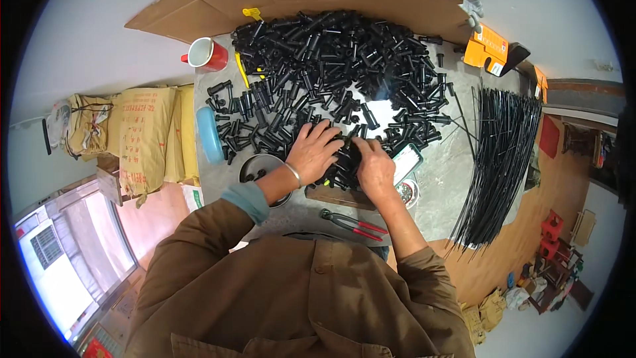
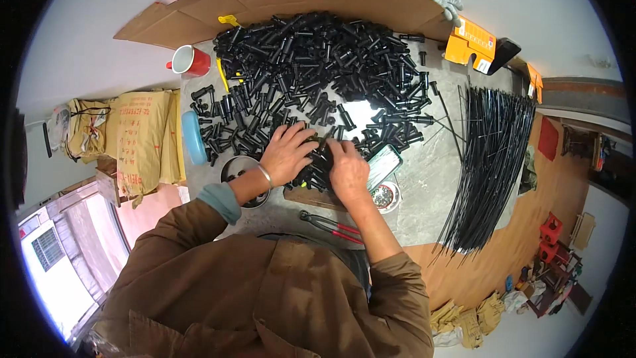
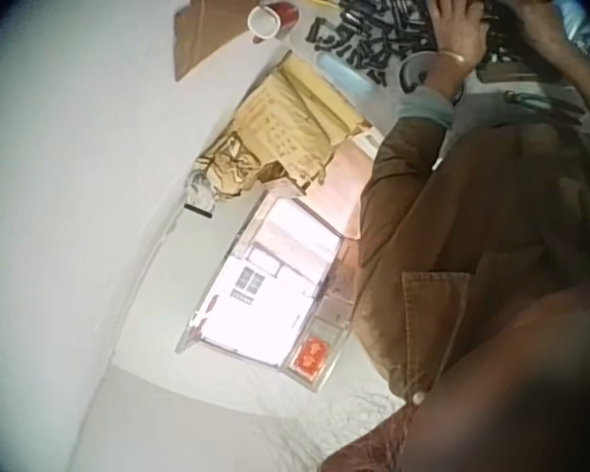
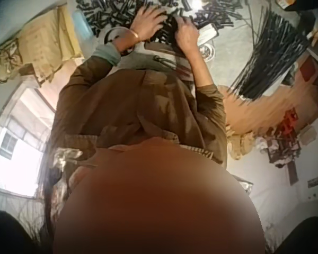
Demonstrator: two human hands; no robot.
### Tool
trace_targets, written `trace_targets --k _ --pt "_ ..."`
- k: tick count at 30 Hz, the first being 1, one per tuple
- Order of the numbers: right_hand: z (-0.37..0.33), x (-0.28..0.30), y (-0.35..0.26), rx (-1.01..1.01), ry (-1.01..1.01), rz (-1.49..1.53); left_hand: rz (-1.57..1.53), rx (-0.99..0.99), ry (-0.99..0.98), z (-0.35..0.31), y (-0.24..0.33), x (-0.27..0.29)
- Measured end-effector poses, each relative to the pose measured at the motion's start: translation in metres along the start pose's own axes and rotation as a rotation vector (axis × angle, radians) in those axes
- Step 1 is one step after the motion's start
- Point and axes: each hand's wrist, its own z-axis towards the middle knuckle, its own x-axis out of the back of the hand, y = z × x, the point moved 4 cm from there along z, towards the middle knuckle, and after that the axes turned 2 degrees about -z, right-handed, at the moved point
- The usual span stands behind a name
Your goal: Sorting small plastic parts into a bowl and then packaging them into plastic bags.
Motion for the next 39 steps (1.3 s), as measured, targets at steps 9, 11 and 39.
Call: trace_targets --k 9,11,39 --pt "0.071 0.027 0.078 -0.263 0.183 -0.160 -0.126 0.001 0.243 0.018 0.003 0.017" --pt "0.079 0.021 0.078 -0.234 0.133 -0.213 -0.155 -0.014 0.362 0.034 0.005 0.033" --pt "0.006 -0.061 -0.123 0.296 -0.295 0.361 -0.548 0.237 -0.051 -0.137 0.049 -0.031"
